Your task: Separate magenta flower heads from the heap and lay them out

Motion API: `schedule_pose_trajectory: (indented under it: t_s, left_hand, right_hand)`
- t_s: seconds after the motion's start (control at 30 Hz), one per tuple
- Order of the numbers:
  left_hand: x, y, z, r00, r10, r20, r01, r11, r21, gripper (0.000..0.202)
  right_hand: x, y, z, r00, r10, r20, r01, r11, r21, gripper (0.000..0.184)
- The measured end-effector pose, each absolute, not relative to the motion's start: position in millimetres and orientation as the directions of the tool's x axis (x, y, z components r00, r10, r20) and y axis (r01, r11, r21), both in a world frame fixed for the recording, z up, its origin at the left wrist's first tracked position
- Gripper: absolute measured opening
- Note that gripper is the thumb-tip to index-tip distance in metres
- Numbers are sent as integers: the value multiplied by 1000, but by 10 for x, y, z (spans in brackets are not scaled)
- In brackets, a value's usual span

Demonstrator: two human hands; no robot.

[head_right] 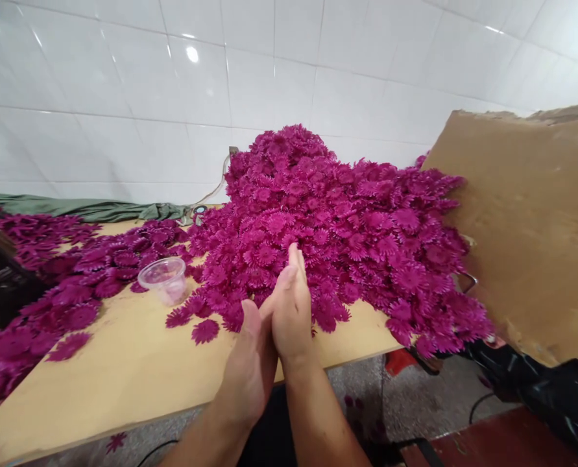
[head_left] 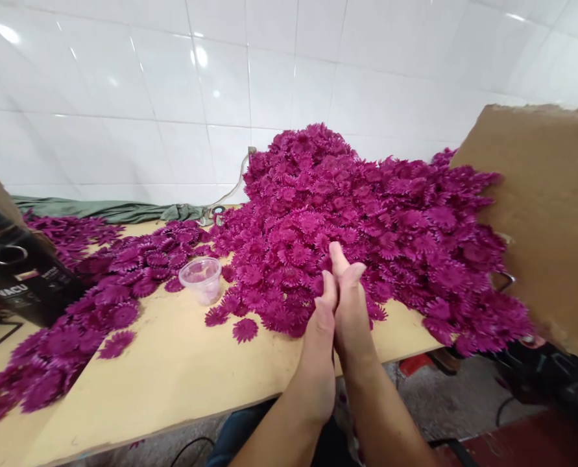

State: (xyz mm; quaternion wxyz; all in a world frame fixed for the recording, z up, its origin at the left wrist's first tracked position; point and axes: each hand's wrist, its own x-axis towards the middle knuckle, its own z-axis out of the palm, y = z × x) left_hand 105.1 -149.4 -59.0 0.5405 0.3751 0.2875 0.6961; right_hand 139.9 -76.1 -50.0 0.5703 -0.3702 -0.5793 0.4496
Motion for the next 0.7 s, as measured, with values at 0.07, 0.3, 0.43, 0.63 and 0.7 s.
schedule_pose_trajectory:
  t_s: [0.07,0.3,0.43,0.63,0.7]
  left_hand:
    - [1087,-1543,-574,-137,938,317,-439,-344,830,66]
    - [966,-1298,-541,-260,922,287,-160,-334,929,77]
    - [1000,-1302,-551,-196,938,287,0,-293,956,79]
    - [1013,-1217,-541,-256,894,368,167,-334,928,78]
    - [1011,-1168,-549,-301,891,341,208,-287,935,77]
  right_hand:
    - [1447,-706,-459,-87,961,261,-218,238,-946,80]
    - [1458,-1079,-593,-326,866,381,-428,224,-875,76]
    - [1448,-1036,-550,-301,898,321,-497,139,-857,78]
    - [1466,-1015,-524,-297,916,271,-614,34,-788,78]
    - [1469,-1042,-572,-313,910,272,-621,20,-783,77]
